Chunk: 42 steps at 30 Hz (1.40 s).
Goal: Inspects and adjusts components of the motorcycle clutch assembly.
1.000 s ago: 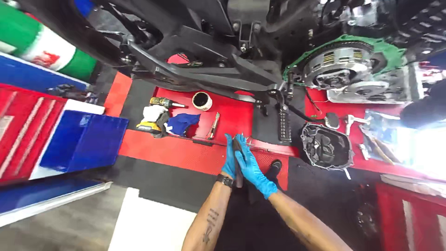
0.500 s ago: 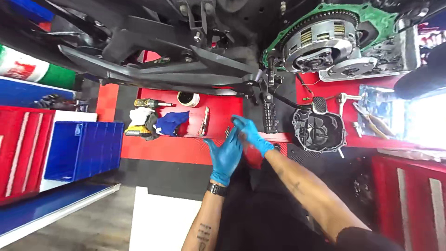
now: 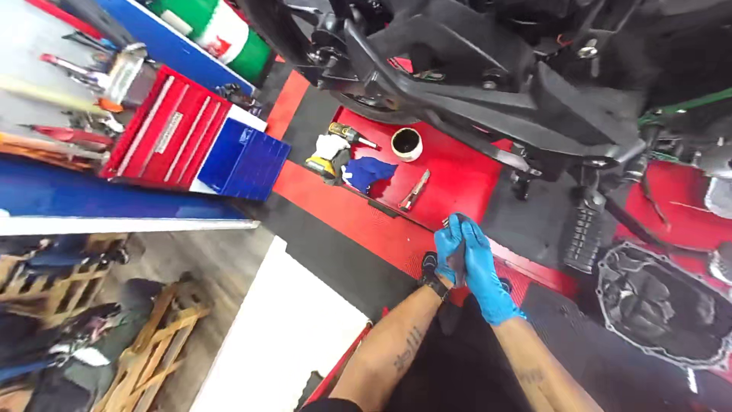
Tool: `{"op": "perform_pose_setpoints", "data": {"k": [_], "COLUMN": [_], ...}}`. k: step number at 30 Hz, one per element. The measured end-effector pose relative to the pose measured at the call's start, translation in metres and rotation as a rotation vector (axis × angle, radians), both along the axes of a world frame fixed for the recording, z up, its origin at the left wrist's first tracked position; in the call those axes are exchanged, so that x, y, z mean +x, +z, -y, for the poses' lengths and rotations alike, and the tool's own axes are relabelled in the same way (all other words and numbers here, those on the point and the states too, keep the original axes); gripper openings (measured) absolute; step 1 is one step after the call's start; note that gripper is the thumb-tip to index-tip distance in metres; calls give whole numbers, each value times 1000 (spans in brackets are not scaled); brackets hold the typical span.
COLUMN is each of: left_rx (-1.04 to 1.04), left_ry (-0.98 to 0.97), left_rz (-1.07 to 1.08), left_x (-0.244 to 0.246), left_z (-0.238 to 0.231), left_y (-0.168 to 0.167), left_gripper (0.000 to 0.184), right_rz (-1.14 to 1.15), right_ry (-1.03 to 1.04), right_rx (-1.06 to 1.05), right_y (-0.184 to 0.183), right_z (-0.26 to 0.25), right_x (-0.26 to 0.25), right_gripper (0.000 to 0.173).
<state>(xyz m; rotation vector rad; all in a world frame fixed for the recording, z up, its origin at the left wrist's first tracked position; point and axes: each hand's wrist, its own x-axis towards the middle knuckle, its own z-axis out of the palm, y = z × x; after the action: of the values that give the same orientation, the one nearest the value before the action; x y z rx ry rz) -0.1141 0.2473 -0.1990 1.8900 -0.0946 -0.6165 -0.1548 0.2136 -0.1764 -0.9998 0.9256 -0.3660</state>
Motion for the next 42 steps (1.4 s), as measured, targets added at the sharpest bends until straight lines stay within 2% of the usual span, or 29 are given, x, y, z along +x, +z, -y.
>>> {"op": "perform_pose_setpoints", "data": {"k": [3,5,6,8,9,10,11,13,15,17,19,22,25,27,28,31,34,38,40,42], "left_rx": [99,124,118,118,128,139,163,194,208,220,302,580,768,871,912,971,924,887,911,913], "left_ry": [-56,-58,1,151,215,265,300,369,429,415,282,24,-254,-483,-562,-612,-639,-735,-794,-809], "left_rz": [72,74,47,39,74,117,133,103,59,100,266,430,366,300,285,246,227,190,219,223], "left_x": [13,42,60,97,119,144,166,216,274,338,402,458,506,521,522,515,524,555,571,582], "left_z": [-11,-28,-43,-88,-114,-142,-171,-223,-255,-267,-262,-252,-223,-194,-181,-156,-157,-163,-168,-177], "left_y": [2,-1,2,5,3,0,-5,-14,-29,-45,-55,-50,-29,-22,-24,-36,-35,-12,-8,-16], "left_gripper": [45,54,54,48,45,47,56,82,103,116,122,117,101,86,77,50,38,50,55,62], "right_rz": [-19,-88,-158,-353,-411,-426,-419,-379,-309,-237,-233,-340,-602,-788,-864,-936,-815,-494,-164,156], "right_ry": [-10,26,91,302,347,359,382,456,546,599,697,885,977,1024,1050,1053,924,757,563,369], "right_rx": [-169,-443,-625,-989,-1094,-1143,-1146,-1084,-975,-900,-879,-917,-998,-1011,-1010,-989,-899,-563,-366,-103], "right_y": [2,-1,-7,-26,-31,-31,-26,-9,4,3,-3,-26,-52,-63,-66,-70,-58,-28,-13,19], "right_z": [-4,11,26,63,78,86,82,54,20,-9,-29,-67,-98,-114,-120,-131,-127,-120,-119,-112], "right_x": [6,9,11,16,25,37,46,64,96,143,213,326,424,464,476,488,485,454,416,367], "right_gripper": [33,33,38,67,76,78,73,58,49,44,46,48,54,58,54,35,33,29,20,13]}}
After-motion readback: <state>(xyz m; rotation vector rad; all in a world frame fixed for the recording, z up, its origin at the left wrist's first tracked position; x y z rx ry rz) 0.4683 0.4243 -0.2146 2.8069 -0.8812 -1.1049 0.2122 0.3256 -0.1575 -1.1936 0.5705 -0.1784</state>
